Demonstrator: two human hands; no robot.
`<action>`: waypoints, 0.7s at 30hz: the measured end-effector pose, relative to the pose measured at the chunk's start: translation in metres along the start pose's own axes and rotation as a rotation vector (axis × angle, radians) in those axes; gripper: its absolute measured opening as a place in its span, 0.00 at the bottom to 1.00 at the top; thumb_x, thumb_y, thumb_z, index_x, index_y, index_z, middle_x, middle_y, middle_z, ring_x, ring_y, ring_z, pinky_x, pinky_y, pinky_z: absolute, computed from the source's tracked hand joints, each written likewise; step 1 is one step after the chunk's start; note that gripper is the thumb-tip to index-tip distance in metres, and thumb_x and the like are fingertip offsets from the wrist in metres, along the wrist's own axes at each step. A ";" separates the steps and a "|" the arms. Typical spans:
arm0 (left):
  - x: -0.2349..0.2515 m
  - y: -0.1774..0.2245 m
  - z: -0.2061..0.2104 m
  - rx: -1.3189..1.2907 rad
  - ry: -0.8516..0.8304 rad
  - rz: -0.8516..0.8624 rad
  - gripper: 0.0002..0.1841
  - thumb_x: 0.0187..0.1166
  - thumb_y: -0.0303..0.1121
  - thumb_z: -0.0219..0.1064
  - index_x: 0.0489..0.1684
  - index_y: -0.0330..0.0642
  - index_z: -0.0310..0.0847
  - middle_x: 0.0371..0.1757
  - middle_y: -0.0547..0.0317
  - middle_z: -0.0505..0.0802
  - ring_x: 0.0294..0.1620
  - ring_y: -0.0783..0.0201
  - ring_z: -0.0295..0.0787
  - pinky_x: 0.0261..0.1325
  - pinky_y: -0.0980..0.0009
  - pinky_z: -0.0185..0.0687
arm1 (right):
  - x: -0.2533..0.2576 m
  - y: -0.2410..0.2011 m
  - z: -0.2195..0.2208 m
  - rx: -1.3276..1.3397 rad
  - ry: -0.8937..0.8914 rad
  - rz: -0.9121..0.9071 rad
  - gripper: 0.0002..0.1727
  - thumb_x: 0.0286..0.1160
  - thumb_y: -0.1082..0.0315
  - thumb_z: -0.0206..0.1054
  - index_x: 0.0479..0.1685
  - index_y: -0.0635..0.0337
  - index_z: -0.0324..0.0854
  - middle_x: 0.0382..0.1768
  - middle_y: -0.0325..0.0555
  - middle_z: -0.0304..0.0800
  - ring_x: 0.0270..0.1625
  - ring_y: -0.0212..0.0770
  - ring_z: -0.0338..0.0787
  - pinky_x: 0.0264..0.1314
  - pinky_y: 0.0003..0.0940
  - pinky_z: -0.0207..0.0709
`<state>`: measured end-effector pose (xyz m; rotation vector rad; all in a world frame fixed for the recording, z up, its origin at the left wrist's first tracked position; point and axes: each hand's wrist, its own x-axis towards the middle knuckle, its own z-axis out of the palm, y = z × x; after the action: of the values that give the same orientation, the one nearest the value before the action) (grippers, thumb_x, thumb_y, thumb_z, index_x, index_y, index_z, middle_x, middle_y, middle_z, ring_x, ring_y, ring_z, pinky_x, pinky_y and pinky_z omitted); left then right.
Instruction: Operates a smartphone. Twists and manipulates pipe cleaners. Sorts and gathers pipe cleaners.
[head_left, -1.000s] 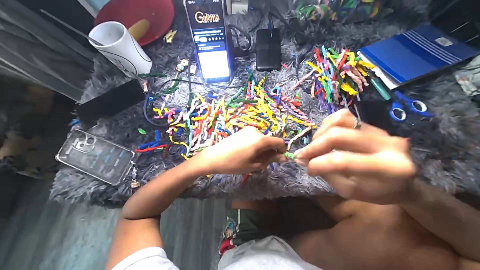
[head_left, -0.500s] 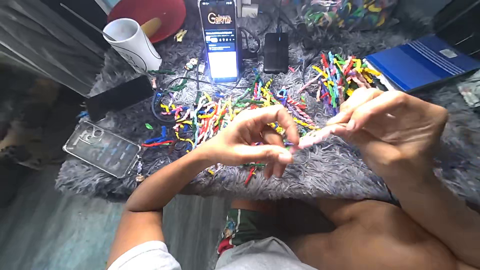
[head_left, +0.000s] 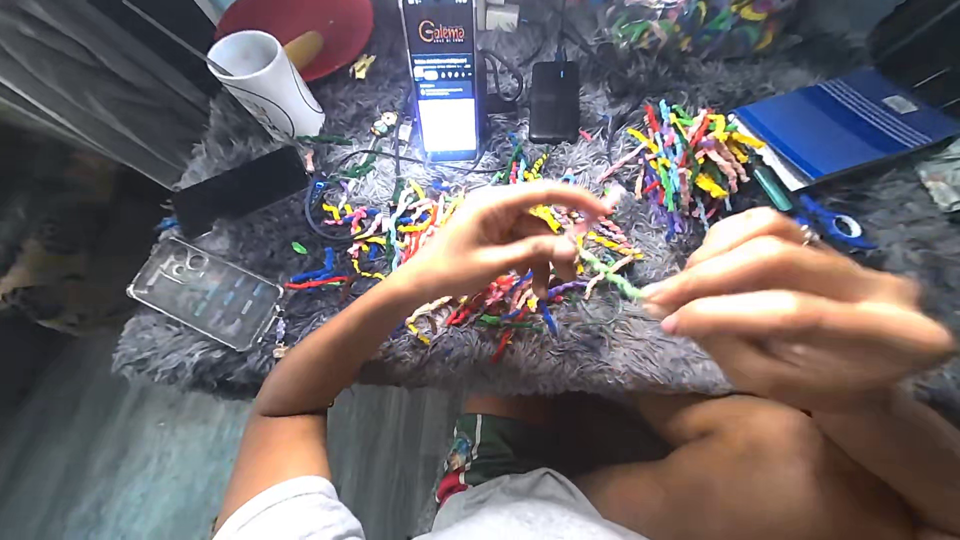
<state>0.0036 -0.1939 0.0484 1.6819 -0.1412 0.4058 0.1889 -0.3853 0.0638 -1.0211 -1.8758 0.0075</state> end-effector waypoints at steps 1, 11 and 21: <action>0.001 0.002 -0.002 -0.024 0.087 0.012 0.18 0.84 0.21 0.60 0.71 0.30 0.74 0.39 0.62 0.96 0.31 0.73 0.94 0.35 0.75 0.93 | 0.001 0.003 -0.003 -0.001 0.035 0.039 0.03 0.81 0.68 0.67 0.39 0.49 0.84 0.45 0.27 0.91 0.57 0.25 0.86 0.63 0.24 0.78; -0.015 -0.001 0.033 0.519 0.154 0.430 0.07 0.79 0.23 0.67 0.44 0.26 0.87 0.27 0.55 0.91 0.27 0.78 0.85 0.35 0.83 0.81 | 0.009 0.008 0.005 0.239 -0.015 0.374 0.22 0.86 0.58 0.65 0.69 0.64 0.82 0.58 0.36 0.90 0.54 0.26 0.89 0.57 0.22 0.86; -0.017 -0.004 0.040 0.548 0.096 0.506 0.08 0.84 0.28 0.64 0.35 0.32 0.83 0.27 0.55 0.86 0.31 0.75 0.81 0.36 0.83 0.73 | 0.011 -0.010 0.019 0.528 0.017 0.277 0.08 0.86 0.69 0.63 0.49 0.58 0.89 0.50 0.35 0.91 0.53 0.28 0.91 0.54 0.22 0.88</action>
<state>-0.0038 -0.2349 0.0346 2.1548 -0.4184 0.9701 0.1663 -0.3774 0.0656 -0.8900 -1.5775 0.6208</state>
